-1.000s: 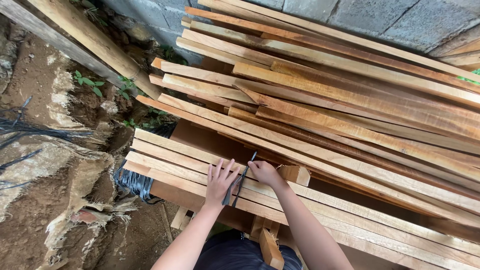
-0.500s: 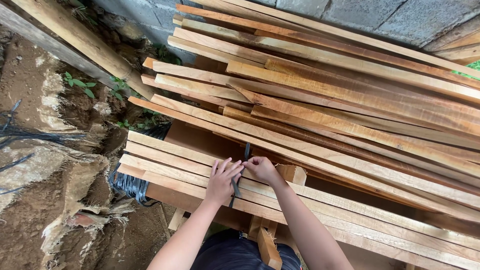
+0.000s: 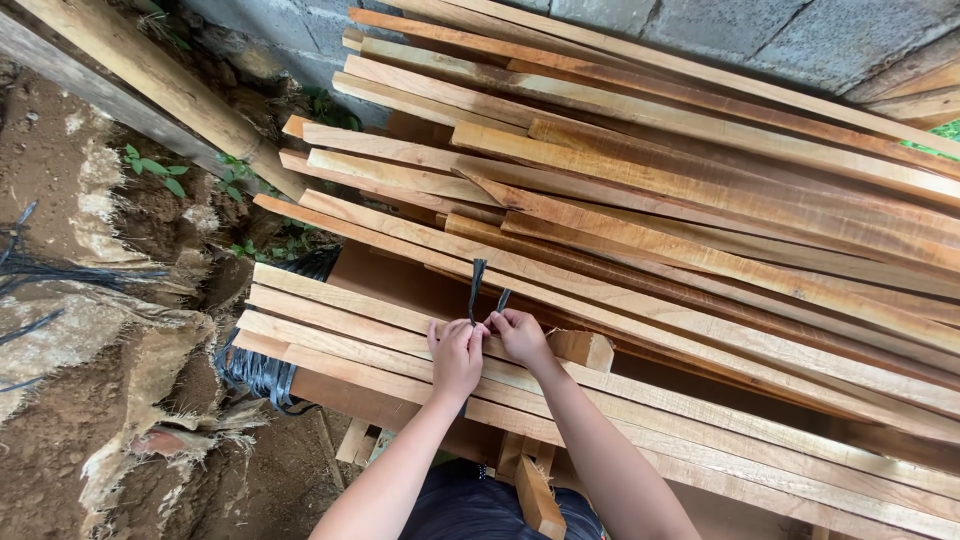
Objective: The person gathers several thin wooden planks and secures them into a bundle using a black strap. They wrap the strap around the wood and tie it tightly to hold the planks together, then adjust the bundle on the wooden rack.
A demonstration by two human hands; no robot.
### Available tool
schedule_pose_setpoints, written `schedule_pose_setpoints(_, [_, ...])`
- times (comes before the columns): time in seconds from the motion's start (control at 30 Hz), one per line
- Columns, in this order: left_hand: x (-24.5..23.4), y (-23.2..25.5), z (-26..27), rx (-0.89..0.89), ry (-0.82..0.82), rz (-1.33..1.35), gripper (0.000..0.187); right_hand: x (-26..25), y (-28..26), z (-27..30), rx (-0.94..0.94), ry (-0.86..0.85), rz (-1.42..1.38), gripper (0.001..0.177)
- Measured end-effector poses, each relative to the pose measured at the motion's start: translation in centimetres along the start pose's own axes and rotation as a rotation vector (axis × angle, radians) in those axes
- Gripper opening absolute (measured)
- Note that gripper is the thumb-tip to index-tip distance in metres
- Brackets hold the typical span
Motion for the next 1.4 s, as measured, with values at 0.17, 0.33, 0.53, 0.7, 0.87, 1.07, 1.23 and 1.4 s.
schedule_pose_setpoints(0.17, [-0.3, 1.9, 1.2, 0.230, -0.037, 0.025, 0.033, 3.6, 7.4, -7.4, 0.107, 0.021, -0.003, 0.030])
schedule_pose_setpoints(0.33, [0.0, 2.6, 1.9, 0.312, 0.000, 0.043, 0.031, 3.7, 6.9, -8.2, 0.161, 0.046, 0.120, 0.033])
schedule_pose_setpoints(0.53, [-0.8, 3.5, 2.0, 0.379, 0.037, 0.093, 0.030, -0.8, -1.9, 2.7, 0.281, 0.010, 0.489, 0.043])
schedule_pose_setpoints(0.7, [-1.9, 2.4, 1.4, 0.262, 0.121, 0.243, 0.023, -1.2, -2.7, 1.8, -0.037, 0.356, 0.576, 0.030])
schedule_pose_setpoints(0.87, [-3.0, 4.3, 1.2, 0.373, 0.154, 0.265, 0.028, -0.1, 0.4, -1.0, 0.108, 0.208, 0.555, 0.028])
schedule_pose_setpoints(1.07, [-3.8, 5.8, 0.8, 0.436, 0.117, 0.251, 0.034, 1.0, 2.5, -2.2, 0.313, 0.054, 0.528, 0.039])
schedule_pose_setpoints(1.23, [-3.7, 3.0, 2.7, 0.456, 0.059, 0.098, 0.014, 0.3, 0.2, -0.8, 0.179, 0.044, 0.486, 0.043])
schedule_pose_setpoints(1.4, [-2.4, -2.8, 3.8, 0.302, -0.215, -0.416, 0.062, -0.1, -0.4, 0.0, 0.187, 0.038, 0.567, 0.039])
Point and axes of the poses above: each hand's wrist, its own z-axis away from the middle knuckle, its own x-axis out of the palm, y = z × x, the point moved 10 cm from there along -z, towards the middle knuckle, and after that the axes turned 10 degrees about y, right-handed, at the moved point
